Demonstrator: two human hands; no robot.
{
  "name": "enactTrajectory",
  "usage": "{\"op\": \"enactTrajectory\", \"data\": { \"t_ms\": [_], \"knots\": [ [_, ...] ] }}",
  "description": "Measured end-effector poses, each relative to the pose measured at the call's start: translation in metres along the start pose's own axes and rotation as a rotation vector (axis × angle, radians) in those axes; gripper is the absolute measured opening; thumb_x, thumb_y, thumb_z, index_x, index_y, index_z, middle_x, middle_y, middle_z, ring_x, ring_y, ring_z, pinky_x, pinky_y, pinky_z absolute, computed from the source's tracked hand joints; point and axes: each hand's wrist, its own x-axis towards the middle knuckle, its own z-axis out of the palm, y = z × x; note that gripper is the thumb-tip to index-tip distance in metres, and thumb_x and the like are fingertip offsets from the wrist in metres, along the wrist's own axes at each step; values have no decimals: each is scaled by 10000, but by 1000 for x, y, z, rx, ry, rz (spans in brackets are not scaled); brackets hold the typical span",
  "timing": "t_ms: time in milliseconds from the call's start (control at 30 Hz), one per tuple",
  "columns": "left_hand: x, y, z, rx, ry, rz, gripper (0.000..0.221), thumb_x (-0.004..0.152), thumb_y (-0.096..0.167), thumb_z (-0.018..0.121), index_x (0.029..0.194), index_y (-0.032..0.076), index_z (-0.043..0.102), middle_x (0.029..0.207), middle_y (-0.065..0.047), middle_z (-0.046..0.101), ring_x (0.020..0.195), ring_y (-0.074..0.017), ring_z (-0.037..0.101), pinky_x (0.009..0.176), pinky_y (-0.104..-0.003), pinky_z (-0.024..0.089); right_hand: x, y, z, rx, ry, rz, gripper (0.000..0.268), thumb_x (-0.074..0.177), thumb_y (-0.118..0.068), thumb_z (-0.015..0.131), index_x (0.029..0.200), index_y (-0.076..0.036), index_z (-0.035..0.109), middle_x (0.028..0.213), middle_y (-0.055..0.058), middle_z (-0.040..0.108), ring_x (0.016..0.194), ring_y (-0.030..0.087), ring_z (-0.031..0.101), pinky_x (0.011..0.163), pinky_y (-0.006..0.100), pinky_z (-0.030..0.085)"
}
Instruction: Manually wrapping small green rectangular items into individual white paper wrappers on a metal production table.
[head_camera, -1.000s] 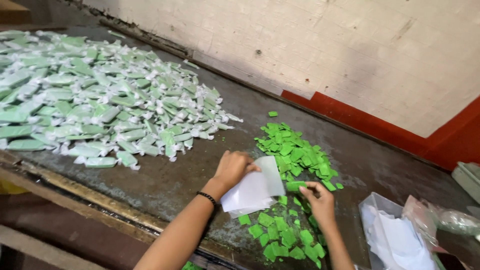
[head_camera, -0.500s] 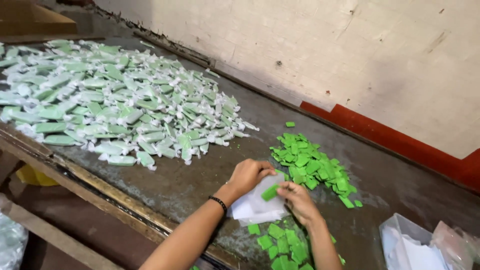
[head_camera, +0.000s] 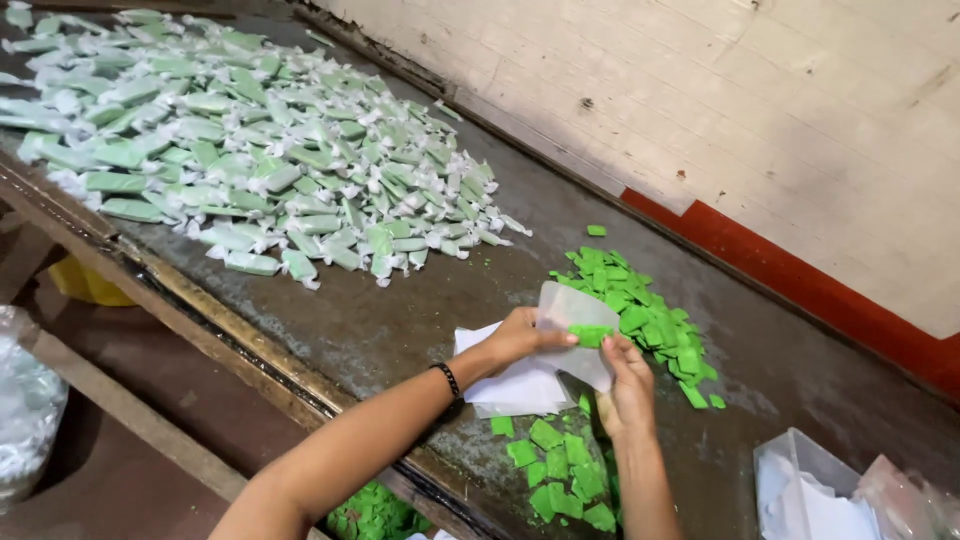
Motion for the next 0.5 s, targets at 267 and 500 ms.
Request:
{"op": "enactTrajectory", "data": {
  "t_ms": [267,500],
  "knots": [
    [-4,8,-3,-63,7,-23,274,711,90,793,958,17,700,768,-118,695,622,-176,693,555,-274,576,-12,-1,9,-159,4,-9,421,835,-116,706,1208,-111,511,925,16,589,801,137,629,719,317,572],
    [-4,9,-2,237,-21,56,263,804,213,735,971,12,703,766,-84,670,651,-129,617,603,-259,518,-5,9,-11,-155,-30,138,265,810,-144,745,1048,-78,646,904,70,692,774,180,688,707,367,578]
  ]
}}
